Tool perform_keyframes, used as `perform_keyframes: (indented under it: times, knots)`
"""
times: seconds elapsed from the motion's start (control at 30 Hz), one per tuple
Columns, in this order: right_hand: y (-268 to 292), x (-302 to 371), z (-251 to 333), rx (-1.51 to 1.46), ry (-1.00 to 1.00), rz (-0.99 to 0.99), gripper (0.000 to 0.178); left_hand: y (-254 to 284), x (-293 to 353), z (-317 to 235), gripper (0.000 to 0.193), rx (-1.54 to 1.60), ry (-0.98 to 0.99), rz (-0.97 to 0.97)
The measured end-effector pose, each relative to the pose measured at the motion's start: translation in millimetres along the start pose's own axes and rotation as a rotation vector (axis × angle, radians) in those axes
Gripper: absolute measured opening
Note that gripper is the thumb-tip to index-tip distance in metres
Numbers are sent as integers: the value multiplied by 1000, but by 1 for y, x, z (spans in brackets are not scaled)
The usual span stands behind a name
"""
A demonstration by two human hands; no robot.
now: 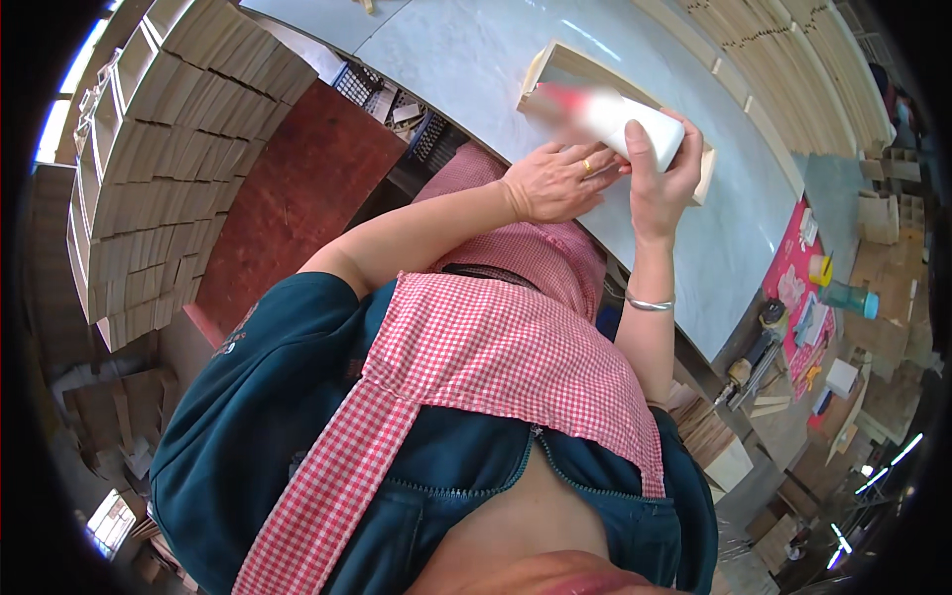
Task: Assemble wooden boxes by applying glue to the joints and securing them with a pneumatic nail gun.
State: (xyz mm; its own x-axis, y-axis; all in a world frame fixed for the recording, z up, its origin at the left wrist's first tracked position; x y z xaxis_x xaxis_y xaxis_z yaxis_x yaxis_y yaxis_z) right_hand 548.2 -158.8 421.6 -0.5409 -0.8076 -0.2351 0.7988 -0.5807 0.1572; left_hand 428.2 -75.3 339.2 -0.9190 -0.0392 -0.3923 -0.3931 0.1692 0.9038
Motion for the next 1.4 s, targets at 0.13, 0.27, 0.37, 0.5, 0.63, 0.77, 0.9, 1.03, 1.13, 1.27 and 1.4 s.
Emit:
perform_keyframes:
  times: [0.13, 0.27, 0.37, 0.5, 0.63, 0.77, 0.9, 1.03, 1.13, 1.27, 1.4]
  knots:
    - [-4, -7, -2, 98, 25, 49, 50, -4, 0, 1, 43, -5, -13, 4]
    - [-6, -11, -4, 177, 86, 62, 50, -11, 1, 1, 39, 9, -6, -11]
    - [-7, -15, -5, 216, 118, 57, 50, -13, 1, 2, 37, 14, -4, -24]
    - [-7, -23, -10, 251, 157, 32, 50, -12, 0, 1, 33, 15, -4, -47]
    - [-9, -35, -17, 292, 155, -10, 48, -10, 0, 1, 32, -15, -16, -92]
    - [-13, -49, -20, 328, 211, -61, 47, -11, -1, 0, 32, -5, -17, -90]
    - [-15, -58, -19, 355, 225, -87, 47, -6, -1, -1, 31, -8, -15, -85]
    - [-10, -59, -19, 379, 223, -108, 48, -7, -1, -1, 31, -15, -10, -86]
    - [2, -55, -21, 410, 232, -143, 48, -14, -1, 0, 30, -22, -6, -104]
    - [21, -45, -15, 487, 193, -169, 48, -15, -1, 1, 34, -19, 13, -68]
    - [44, -32, -12, 497, 137, -214, 47, -11, -1, 0, 32, -2, 15, -40]
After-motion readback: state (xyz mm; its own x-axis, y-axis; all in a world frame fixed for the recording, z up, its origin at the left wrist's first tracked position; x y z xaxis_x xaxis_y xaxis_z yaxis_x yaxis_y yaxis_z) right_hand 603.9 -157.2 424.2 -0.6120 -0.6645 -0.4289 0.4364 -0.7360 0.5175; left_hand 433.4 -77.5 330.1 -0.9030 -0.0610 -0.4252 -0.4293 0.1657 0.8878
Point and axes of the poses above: each hand's wrist, its own x-axis away from the middle knuckle, its own y-axis out of the back of the hand, z = x × y, the point moved 1 cm from there along -x, towards the middle knuckle, and after that the axes turned 13 degrees about z, right-handed, at the moved point
